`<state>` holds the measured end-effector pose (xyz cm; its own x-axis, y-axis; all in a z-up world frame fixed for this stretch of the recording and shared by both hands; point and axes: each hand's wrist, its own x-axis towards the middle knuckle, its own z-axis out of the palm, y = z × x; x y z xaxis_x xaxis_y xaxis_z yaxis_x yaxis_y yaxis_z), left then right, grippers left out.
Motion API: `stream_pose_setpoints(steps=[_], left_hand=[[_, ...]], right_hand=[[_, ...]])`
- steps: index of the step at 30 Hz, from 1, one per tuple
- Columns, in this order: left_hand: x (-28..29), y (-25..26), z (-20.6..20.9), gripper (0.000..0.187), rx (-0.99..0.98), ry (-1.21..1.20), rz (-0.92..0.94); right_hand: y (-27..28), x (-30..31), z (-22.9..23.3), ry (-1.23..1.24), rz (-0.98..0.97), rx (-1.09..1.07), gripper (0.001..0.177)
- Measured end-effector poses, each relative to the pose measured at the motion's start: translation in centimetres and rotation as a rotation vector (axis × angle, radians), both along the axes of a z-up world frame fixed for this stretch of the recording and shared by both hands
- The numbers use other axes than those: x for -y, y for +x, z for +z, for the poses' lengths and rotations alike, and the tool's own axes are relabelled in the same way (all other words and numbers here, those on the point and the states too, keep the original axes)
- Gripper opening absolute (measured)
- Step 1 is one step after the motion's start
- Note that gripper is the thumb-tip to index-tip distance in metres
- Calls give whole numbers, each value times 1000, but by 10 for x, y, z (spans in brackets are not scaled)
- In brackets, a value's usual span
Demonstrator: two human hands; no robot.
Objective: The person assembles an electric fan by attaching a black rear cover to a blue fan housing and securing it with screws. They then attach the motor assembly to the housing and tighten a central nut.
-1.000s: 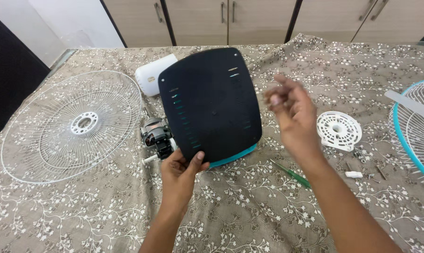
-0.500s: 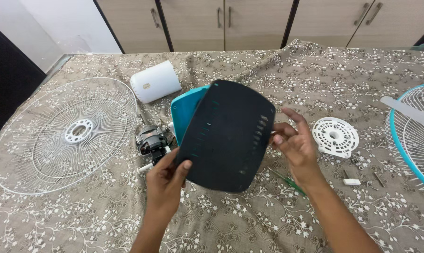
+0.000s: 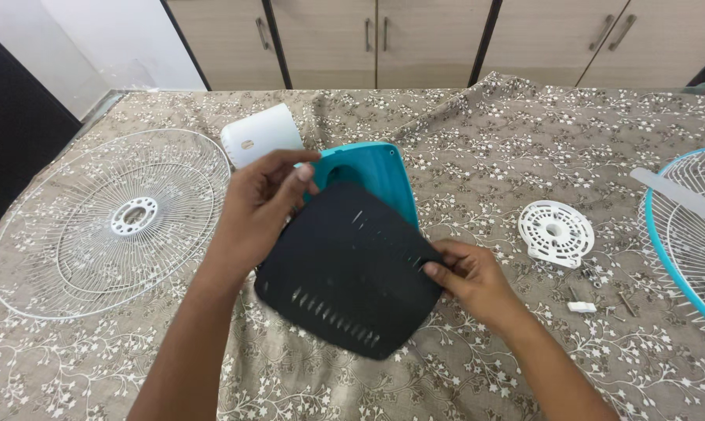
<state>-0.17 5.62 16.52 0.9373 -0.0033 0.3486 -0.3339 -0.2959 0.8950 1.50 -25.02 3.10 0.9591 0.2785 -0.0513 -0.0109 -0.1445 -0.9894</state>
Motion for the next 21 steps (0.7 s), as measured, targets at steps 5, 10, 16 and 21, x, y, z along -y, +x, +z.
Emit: stream_pose_setpoints(steps=[5,10,16,21], left_hand=[[-7,-10,-28,33,32,-139,158],[22,-45,-89,35,-150,-174,254],[34,-64,-107,46,-8,-106,407],[37,-66,-108,41,131,-120,399]], right_hand=[[-1,-6,-3,243,-128,-19,22],[-2,-24,-8,245,-186,5,22],[-3,-37,-11,163,-255,95,30],[-9,-39,-14,173,-218,312,32]])
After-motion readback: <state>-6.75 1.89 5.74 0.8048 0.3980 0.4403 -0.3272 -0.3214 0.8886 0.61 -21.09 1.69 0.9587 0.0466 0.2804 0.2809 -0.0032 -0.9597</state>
